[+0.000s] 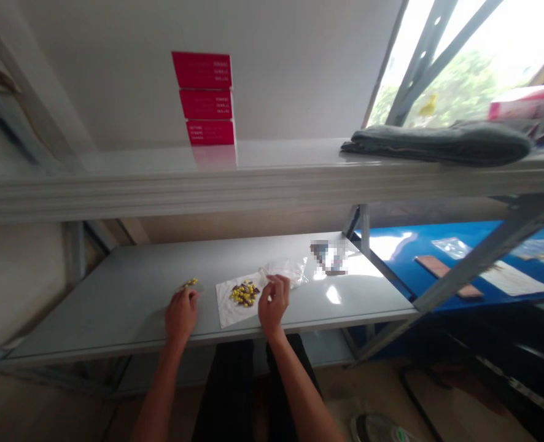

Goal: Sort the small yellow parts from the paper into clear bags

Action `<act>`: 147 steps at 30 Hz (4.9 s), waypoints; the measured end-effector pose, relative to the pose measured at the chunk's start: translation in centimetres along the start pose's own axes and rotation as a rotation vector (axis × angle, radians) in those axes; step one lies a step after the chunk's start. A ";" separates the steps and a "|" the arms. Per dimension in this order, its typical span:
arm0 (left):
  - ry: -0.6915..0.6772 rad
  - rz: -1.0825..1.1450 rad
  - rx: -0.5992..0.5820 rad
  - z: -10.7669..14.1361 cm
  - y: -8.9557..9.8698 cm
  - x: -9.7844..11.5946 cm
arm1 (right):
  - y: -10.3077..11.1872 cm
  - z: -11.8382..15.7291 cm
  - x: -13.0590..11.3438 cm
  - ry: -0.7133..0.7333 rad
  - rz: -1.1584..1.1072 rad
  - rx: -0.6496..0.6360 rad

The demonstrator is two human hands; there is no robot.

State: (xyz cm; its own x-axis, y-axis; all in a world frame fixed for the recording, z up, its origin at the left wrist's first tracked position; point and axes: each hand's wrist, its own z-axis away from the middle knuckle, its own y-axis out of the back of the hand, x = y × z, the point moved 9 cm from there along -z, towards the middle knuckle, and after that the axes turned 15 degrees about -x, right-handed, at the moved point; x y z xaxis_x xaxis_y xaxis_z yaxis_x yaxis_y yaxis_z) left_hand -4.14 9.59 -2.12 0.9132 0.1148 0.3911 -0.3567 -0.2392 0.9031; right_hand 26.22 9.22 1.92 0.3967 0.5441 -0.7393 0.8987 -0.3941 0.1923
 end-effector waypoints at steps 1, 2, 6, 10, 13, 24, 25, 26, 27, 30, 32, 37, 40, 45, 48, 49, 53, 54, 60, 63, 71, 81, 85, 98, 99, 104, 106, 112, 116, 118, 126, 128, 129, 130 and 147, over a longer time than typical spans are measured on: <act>0.036 0.071 0.032 0.2 0.2 -0.5 | -1.9 0.5 -1.3 0.053 -0.021 -0.117; 0.062 0.155 0.064 0.4 0.5 -1.1 | -3.9 1.0 -2.6 0.098 -0.044 -0.232; 0.070 0.555 0.126 1.4 1.3 -2.7 | -11.7 3.3 -5.9 0.086 -0.063 -0.574; 0.024 0.880 0.045 1.9 1.2 -2.9 | -15.3 4.0 -5.5 -0.059 -0.102 -0.646; 0.003 0.956 -0.029 2.0 0.8 -2.6 | -15.9 4.3 -4.5 -0.106 -0.131 -0.676; -0.169 0.770 -0.212 1.3 -0.2 -0.8 | -16.5 5.7 -2.4 -0.207 -0.220 -0.762; -0.171 0.766 -0.214 1.3 -0.2 -0.7 | -16.3 5.6 -2.4 -0.203 -0.243 -0.750; -0.171 0.763 -0.212 1.3 -0.1 -0.6 | -16.1 5.4 -2.5 -0.195 -0.263 -0.730; -0.172 0.756 -0.209 1.3 0.0 -0.5 | -15.8 5.1 -2.7 -0.183 -0.277 -0.703; -0.190 0.713 -0.198 1.3 0.4 0.0 | -14.9 4.5 -3.0 -0.141 -0.279 -0.628; -0.208 0.672 -0.191 1.5 0.4 0.3 | -14.7 4.3 -3.0 -0.139 -0.257 -0.601; -0.147 0.645 -0.101 1.9 0.7 -0.5 | -15.0 4.8 -1.7 -0.233 -0.258 -0.571; -0.151 0.691 -0.074 2.1 1.0 -0.5 | -15.5 5.1 -1.2 -0.281 -0.352 -0.595; -0.173 0.725 -0.135 2.1 0.9 0.1 | -15.2 5.1 -0.9 -0.354 -0.448 -0.567; -0.190 0.716 -0.176 1.9 0.7 0.2 | -15.0 5.0 -1.2 -0.331 -0.452 -0.561; -0.195 0.708 -0.187 1.9 0.6 0.3 | -14.9 4.9 -1.2 -0.321 -0.450 -0.562; -0.176 0.706 -0.231 1.8 0.1 -0.1 | -15.3 5.0 -1.3 -0.304 -0.459 -0.607; -0.165 0.712 -0.239 1.8 0.0 -0.2 | -15.4 5.0 -1.3 -0.305 -0.454 -0.624; -0.124 0.777 -0.262 1.8 -0.2 -0.5 | -15.5 4.8 -1.5 -0.257 -0.381 -0.669; -0.127 0.761 -0.276 1.9 -0.3 -0.4 | -15.6 4.7 -1.9 -0.224 -0.344 -0.699; -0.157 0.666 -0.232 2.3 0.0 -0.3 | -15.1 4.4 -2.6 -0.160 -0.281 -0.677; -0.143 0.614 -0.168 2.4 0.5 -0.4 | -15.8 4.9 -2.6 -0.107 -0.207 -0.731; -0.081 0.561 -0.075 2.5 1.2 -0.6 | -16.0 5.0 -3.0 -0.075 -0.153 -0.738; -0.215 0.569 -0.050 3.0 1.8 0.4 | -14.3 5.1 -2.4 -0.208 -0.138 -0.494; -0.270 0.570 -0.059 3.0 1.9 0.7 | -14.3 5.1 -2.6 -0.199 -0.147 -0.499; -0.290 0.579 0.049 1.9 2.2 -0.6 | -14.4 4.5 -4.7 -0.025 -0.298 -0.568; -0.217 0.643 0.025 1.1 1.7 -1.5 | -14.4 3.8 -5.7 0.044 -0.365 -0.596; -0.144 1.033 -0.244 0.0 -0.2 -0.8 | -14.0 0.1 -5.7 0.056 -0.425 -0.687; -0.156 1.189 -0.190 -0.6 0.3 1.0 | -12.5 -1.4 -2.1 -0.099 -0.400 -0.716; -0.173 1.159 -0.149 -1.5 0.3 2.2 | -11.0 -1.9 -0.4 -0.126 -0.367 -0.673; -0.289 0.778 -0.119 -4.4 -0.3 7.3 | -7.9 -2.2 3.5 -0.113 -0.170 -0.580; -0.294 0.750 -0.144 -4.5 -0.4 8.0 | -8.0 -2.2 4.0 -0.129 -0.135 -0.573; -0.287 0.755 -0.156 -4.5 -0.5 8.1 | -8.0 -2.2 4.2 -0.135 -0.131 -0.559; -0.278 0.765 -0.165 -4.5 -0.5 8.1 | -7.9 -2.2 4.3 -0.137 -0.132 -0.544; -0.253 0.975 0.004 -2.8 0.1 6.8 | -6.3 -2.6 3.6 -0.097 -0.223 -0.443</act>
State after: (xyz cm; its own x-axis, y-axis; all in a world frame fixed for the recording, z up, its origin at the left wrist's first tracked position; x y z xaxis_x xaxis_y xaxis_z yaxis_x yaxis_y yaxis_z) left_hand 1.49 13.01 1.13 0.2382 -0.3405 0.9096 -0.9704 -0.1229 0.2081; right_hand 22.50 15.60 -0.29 0.1858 0.4994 -0.8462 0.9610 0.0873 0.2626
